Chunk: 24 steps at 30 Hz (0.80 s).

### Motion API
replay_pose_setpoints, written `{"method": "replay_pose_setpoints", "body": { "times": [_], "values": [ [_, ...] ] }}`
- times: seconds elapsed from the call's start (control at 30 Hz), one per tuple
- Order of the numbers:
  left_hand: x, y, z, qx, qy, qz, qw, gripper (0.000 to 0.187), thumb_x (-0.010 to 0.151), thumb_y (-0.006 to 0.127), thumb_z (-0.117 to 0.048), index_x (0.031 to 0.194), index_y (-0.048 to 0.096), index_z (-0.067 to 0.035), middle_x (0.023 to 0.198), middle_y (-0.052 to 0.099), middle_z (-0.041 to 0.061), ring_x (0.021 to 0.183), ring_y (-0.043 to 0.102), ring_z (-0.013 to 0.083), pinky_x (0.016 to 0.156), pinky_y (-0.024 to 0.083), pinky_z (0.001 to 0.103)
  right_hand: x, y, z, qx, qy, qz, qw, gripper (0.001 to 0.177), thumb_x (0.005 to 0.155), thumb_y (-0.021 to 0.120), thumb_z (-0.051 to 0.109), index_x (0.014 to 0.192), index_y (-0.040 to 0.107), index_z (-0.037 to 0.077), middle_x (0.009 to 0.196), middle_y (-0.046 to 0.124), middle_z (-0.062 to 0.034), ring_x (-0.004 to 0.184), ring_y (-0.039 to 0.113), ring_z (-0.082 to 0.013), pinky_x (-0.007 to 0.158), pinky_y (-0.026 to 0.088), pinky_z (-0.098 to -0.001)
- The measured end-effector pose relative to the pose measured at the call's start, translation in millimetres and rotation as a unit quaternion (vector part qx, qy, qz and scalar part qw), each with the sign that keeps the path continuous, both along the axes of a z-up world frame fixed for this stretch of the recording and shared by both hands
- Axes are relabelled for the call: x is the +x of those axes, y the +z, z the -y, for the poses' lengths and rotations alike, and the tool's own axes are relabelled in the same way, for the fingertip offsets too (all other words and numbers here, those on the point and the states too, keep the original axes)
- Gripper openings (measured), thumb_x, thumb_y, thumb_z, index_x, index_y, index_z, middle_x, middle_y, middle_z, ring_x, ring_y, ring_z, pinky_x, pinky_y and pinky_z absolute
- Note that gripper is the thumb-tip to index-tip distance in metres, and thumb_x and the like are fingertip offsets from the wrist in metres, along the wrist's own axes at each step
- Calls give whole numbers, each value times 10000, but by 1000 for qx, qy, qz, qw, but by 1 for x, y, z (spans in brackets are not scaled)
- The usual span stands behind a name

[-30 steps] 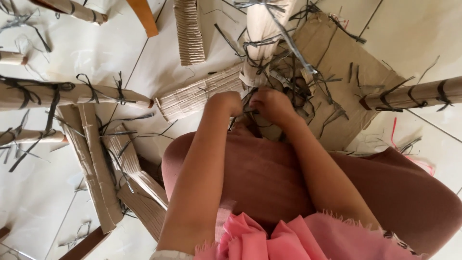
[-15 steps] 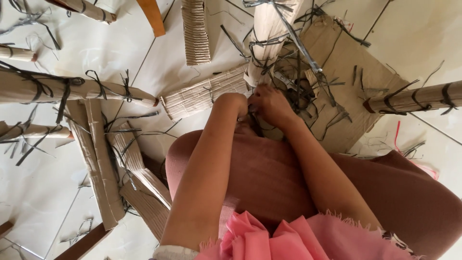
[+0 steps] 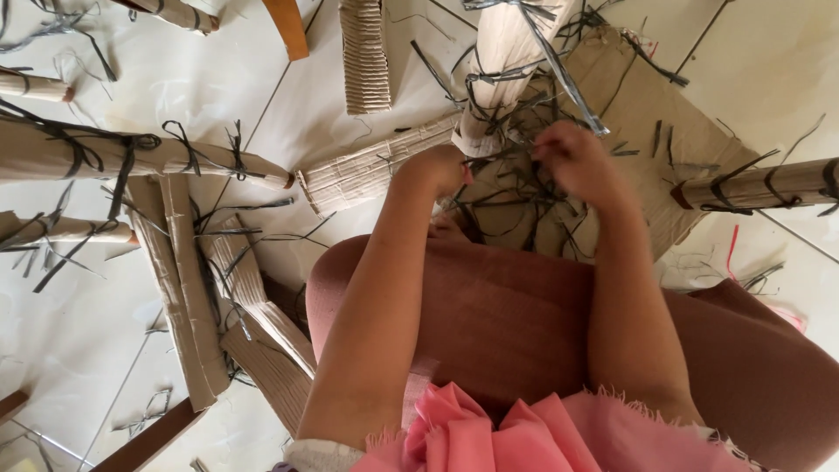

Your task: Wrapping wooden furniture legs with corrugated cardboard and securing them with plastic ties for protection.

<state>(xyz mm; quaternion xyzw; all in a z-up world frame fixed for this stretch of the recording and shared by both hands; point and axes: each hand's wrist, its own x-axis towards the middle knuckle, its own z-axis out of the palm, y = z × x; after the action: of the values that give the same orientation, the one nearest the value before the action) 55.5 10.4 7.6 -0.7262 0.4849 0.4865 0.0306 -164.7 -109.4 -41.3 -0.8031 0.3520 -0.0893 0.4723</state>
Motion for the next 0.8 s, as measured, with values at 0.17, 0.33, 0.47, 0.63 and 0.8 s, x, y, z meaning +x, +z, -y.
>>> {"method": "replay_pose_setpoints", "body": {
  "times": [0.17,0.33,0.47,0.63,0.8],
  "values": [
    [15,-61,1,-6,88,43,995,446,950,561,-260,1307,696,-30,1266,690,217,1218,638,415,1000,536,550,-48,-6,40,-26,-142,-130,981,210,1022,593,193,1133,732,81,807,666,-176,662,644,-328,577,495,-475],
    [14,-37,6,-80,156,92,980,215,916,598,-104,1074,733,-47,1075,760,132,991,722,320,862,556,440,-56,30,37,-89,-289,-1,953,95,1035,702,83,1085,773,48,737,598,9,573,424,-67,515,338,-217],
    [11,-17,7,-190,269,71,941,266,1018,447,-240,1179,619,-118,1044,747,34,963,717,242,855,537,413,-38,28,32,-170,-286,70,940,75,1046,709,-1,1084,773,-10,803,650,-21,639,508,-73,555,417,-211],
    [17,-51,17,-454,327,2,829,518,983,657,-110,1437,424,-199,1362,608,205,1140,704,285,921,619,394,11,32,22,-191,-200,120,953,155,1044,642,-75,1098,741,32,864,642,-39,631,439,-94,542,321,-235],
    [20,-34,18,-489,309,-101,809,784,905,683,101,1526,378,-268,1545,500,148,1445,519,343,1168,535,471,53,36,12,-225,-101,237,940,138,1014,653,-157,1087,726,-65,866,659,-107,674,509,-166,604,392,-277]
  ]
}}
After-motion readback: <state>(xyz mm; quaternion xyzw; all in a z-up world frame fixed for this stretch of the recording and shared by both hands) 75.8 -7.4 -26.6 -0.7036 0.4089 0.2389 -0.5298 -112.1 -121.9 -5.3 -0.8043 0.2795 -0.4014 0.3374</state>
